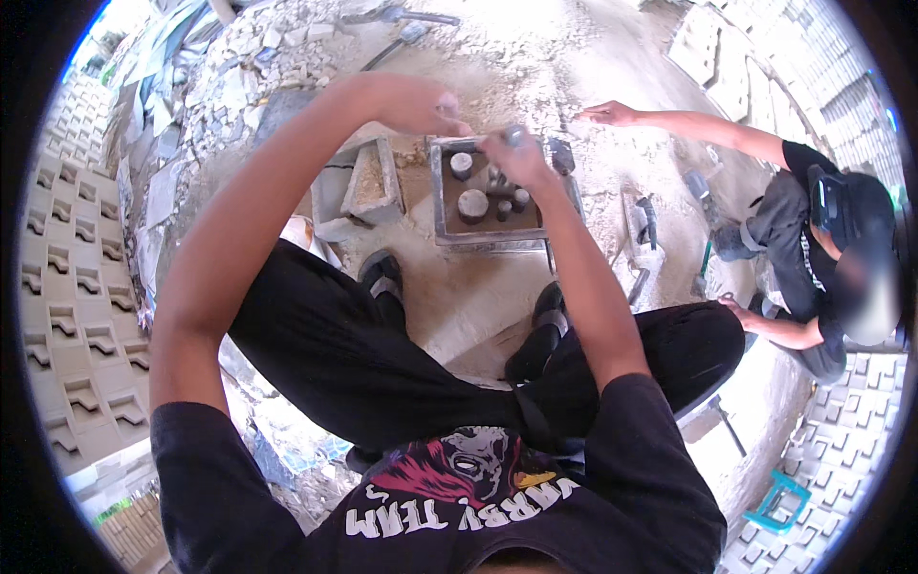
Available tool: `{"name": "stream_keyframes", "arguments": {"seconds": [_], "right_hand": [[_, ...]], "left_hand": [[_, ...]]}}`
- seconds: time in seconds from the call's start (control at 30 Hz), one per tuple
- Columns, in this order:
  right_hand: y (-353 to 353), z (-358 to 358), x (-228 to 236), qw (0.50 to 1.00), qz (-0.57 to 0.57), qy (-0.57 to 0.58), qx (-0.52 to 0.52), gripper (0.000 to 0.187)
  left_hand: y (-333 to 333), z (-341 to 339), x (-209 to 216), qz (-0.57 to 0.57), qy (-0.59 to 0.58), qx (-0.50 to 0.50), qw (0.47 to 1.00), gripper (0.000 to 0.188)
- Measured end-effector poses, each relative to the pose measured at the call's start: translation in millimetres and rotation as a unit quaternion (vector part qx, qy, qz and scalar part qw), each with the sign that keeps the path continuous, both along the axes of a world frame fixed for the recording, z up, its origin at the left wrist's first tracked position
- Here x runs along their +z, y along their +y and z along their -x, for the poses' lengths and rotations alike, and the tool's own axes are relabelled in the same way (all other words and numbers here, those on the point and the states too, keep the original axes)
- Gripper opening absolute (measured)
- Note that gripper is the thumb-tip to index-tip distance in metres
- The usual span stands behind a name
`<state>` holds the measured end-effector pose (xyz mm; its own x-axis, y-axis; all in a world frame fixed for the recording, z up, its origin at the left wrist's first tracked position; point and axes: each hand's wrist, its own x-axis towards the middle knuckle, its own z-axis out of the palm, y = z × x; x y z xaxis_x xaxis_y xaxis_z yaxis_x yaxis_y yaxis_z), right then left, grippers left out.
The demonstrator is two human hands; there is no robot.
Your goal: The person uses a small trowel and a cylindrical tool to press and shape light-colored material into a metal mold, clearing excess material by hand.
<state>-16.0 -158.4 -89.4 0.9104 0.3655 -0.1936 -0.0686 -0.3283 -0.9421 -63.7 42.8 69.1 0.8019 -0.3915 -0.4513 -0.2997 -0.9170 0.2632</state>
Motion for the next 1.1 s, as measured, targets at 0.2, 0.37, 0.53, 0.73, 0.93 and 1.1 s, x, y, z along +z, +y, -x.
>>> {"name": "stream_keyframes", "arguments": {"seconds": [0.2,0.37,0.53,0.73,0.93,1.1], "right_hand": [[-35.6,-39.7,7.7,0.977,-0.111,-0.012,0.182,0.019],[-46.3,-40.9,19.5,0.984,-0.115,0.013,0.139,0.02],[-55.2,-46.4,-5.9,0.995,-0.057,-0.042,0.075,0.026],[-61.4,-34.2,9.4,0.97,-0.236,-0.024,-0.055,0.024],[-56.2,-36.3,6.3,0.955,-0.132,-0.161,-0.209,0.034],[-26.4,-20.8,10.1,0.869,0.037,-0.334,-0.363,0.045]], "left_hand": [[-8.2,-4.4,-0.2,-0.001,-0.021,0.009,1.0,0.068],[0.5,0.7,0.1,0.015,-0.015,0.009,1.0,0.069],[0.4,0.5,-9.9,-0.023,-0.002,0.012,1.0,0.065],[6.2,-0.1,-3.2,0.008,0.016,0.029,0.999,0.062],[-10.7,-4.3,4.8,-0.007,-0.001,0.009,1.0,0.061],[-11.3,-8.2,-3.3,0.026,0.008,0.0,1.0,0.061]]}}
